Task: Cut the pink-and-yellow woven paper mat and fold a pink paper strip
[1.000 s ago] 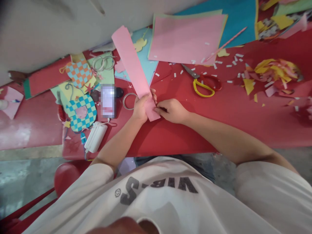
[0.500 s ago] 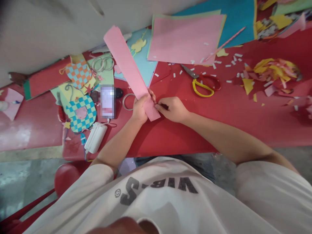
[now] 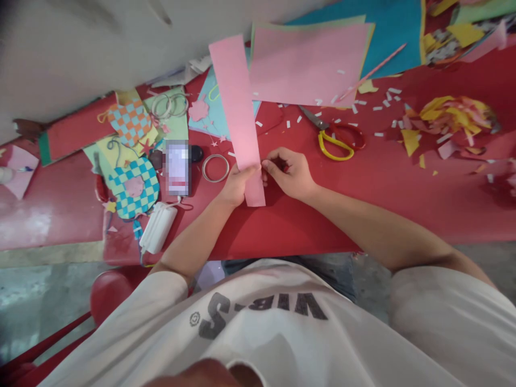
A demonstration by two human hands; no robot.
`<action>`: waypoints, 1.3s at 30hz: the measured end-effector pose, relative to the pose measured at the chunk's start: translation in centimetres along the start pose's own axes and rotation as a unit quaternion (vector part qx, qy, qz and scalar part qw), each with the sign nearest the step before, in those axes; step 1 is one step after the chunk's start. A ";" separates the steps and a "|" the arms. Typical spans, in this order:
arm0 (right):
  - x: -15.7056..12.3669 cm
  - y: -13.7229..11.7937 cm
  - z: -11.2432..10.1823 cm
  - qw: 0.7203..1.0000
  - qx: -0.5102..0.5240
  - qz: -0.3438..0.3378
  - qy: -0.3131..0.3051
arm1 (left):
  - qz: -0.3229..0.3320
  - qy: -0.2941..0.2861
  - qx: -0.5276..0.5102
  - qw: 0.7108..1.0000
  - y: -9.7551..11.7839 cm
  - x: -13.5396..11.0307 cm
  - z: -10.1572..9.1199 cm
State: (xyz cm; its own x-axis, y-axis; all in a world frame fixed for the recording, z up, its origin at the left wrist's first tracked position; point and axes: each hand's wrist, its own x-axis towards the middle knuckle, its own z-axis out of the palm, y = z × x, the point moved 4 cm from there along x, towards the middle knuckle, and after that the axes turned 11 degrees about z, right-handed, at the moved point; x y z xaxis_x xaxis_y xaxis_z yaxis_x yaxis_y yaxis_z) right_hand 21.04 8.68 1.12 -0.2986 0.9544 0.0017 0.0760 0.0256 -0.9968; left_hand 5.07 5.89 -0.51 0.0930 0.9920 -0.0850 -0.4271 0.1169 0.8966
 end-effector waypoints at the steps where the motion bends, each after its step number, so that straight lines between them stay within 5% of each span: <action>1: 0.0 -0.1 0.1 1.000 0.017 0.004 -0.010 | -0.004 -0.015 0.003 1.000 0.1 0.0 0.1; 13: -0.6 -0.5 0.5 0.984 0.125 0.091 -0.087 | -0.101 -0.148 -0.004 0.984 -0.3 -1.0 1.3; 18: 0.2 -0.2 -0.8 0.998 0.026 0.039 0.033 | 0.023 -0.038 0.076 0.996 0.3 -0.2 0.7; 21: 0.7 0.2 -0.9 0.997 0.030 0.039 0.051 | 0.077 0.009 0.093 0.993 0.5 0.2 0.2; 30: 1.0 0.9 -0.1 0.988 0.131 0.066 -0.056 | 0.045 -0.081 0.025 0.995 0.9 -0.2 1.3; 39: 1.2 0.9 -0.4 0.986 0.138 0.054 -0.075 | 0.071 -0.083 0.161 0.981 1.3 -0.5 0.8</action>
State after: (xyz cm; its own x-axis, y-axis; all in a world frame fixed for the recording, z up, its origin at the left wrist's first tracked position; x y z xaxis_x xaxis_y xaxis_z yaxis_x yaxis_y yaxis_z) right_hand 21.13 9.99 0.25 -0.4418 0.8920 -0.0963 -0.1409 -0.1749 -0.9744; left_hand 5.19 5.50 1.09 0.2090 0.9730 0.0978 -0.1432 -0.0685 0.9873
